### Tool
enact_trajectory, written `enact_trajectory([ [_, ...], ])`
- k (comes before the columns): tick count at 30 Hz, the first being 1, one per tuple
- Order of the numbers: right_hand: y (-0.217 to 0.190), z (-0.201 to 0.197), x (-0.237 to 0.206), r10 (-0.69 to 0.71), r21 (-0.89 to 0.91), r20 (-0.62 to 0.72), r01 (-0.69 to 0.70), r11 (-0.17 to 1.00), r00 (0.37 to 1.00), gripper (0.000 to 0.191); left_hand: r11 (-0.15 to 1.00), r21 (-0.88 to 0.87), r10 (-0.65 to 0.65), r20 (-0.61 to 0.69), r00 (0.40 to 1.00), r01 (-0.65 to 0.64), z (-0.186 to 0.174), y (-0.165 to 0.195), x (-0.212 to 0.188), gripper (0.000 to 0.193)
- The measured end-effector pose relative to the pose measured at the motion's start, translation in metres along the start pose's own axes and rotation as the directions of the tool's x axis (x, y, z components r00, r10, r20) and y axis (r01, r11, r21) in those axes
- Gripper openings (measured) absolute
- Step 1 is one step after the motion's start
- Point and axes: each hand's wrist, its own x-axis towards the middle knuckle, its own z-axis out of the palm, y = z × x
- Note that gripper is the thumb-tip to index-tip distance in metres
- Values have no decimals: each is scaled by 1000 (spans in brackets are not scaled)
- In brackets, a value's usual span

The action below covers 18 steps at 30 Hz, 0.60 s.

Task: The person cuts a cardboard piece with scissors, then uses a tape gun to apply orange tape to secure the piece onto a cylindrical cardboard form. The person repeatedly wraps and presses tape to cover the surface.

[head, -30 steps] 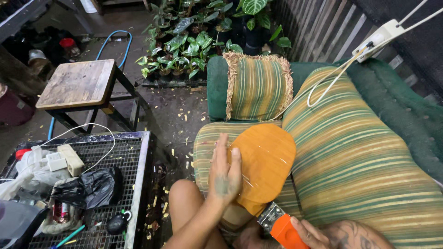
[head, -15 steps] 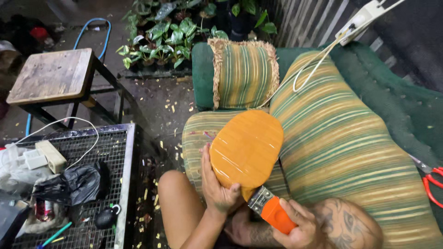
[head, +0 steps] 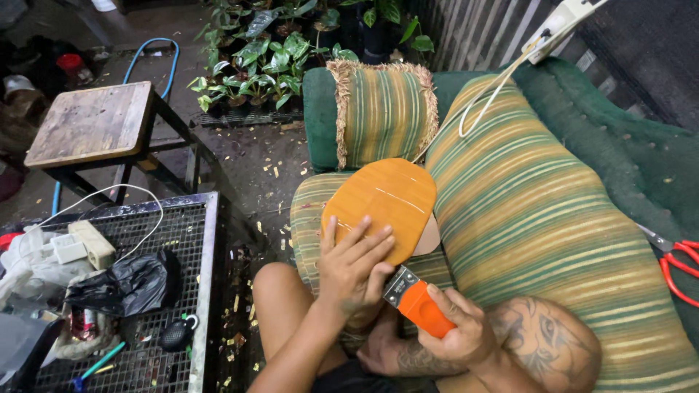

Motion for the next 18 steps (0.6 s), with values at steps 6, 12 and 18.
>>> enact_trajectory([
  [6, 3, -6, 5, -26, 16, 40, 26, 1000, 999, 86, 990, 73, 119, 51, 992, -123, 0, -13, 14, 31],
  [12, 4, -16, 2, -92, -73, 52, 96, 993, 994, 88, 982, 106, 151, 52, 987, -156, 0, -15, 10, 33],
  [18, -16, -42, 11, -45, -156, 99, 60, 986, 994, 83, 978, 158, 136, 23, 990, -138, 3, -12, 12, 32],
])
